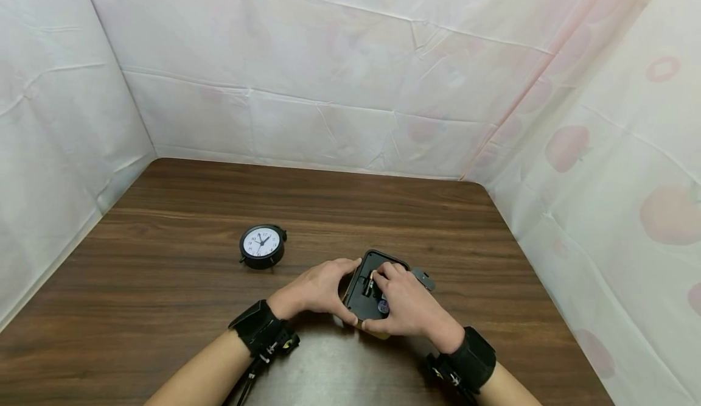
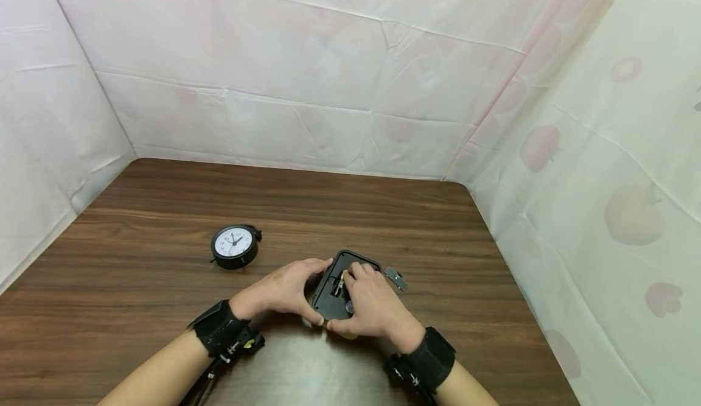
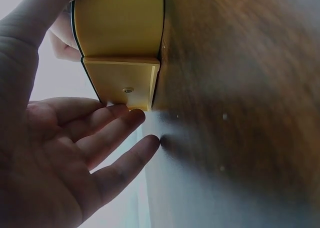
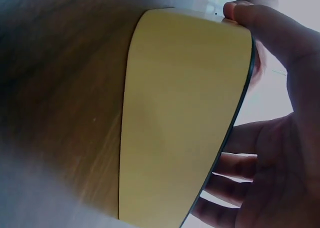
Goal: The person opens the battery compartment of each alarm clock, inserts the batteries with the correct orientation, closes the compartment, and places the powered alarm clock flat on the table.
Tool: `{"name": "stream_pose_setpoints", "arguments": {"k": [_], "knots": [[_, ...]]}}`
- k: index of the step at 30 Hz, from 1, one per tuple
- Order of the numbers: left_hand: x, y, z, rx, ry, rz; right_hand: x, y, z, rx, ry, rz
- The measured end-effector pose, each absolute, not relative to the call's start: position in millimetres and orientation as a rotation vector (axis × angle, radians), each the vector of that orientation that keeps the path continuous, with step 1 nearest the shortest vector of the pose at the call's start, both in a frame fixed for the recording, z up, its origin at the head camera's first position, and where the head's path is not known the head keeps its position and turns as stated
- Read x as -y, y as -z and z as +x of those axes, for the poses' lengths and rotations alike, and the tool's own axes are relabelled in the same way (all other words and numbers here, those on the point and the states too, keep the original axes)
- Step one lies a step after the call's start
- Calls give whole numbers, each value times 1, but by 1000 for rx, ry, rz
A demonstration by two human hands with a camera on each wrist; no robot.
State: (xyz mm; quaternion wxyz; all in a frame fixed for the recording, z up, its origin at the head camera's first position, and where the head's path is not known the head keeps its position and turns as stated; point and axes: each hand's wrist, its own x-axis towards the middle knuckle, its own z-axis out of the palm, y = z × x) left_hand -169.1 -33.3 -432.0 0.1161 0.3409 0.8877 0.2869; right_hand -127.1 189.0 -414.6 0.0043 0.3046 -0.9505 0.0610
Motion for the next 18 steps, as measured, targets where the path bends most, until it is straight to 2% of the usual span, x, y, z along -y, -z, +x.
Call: {"name": "stream_pose_setpoints", "arguments": {"k": [11, 18], "knots": [[33, 431, -169, -2586, -838, 995, -191, 415, -125, 2875, 13, 989], [33, 432, -169, -2584, -823, 978, -193, 411, -128, 2929, -75, 991]]}}
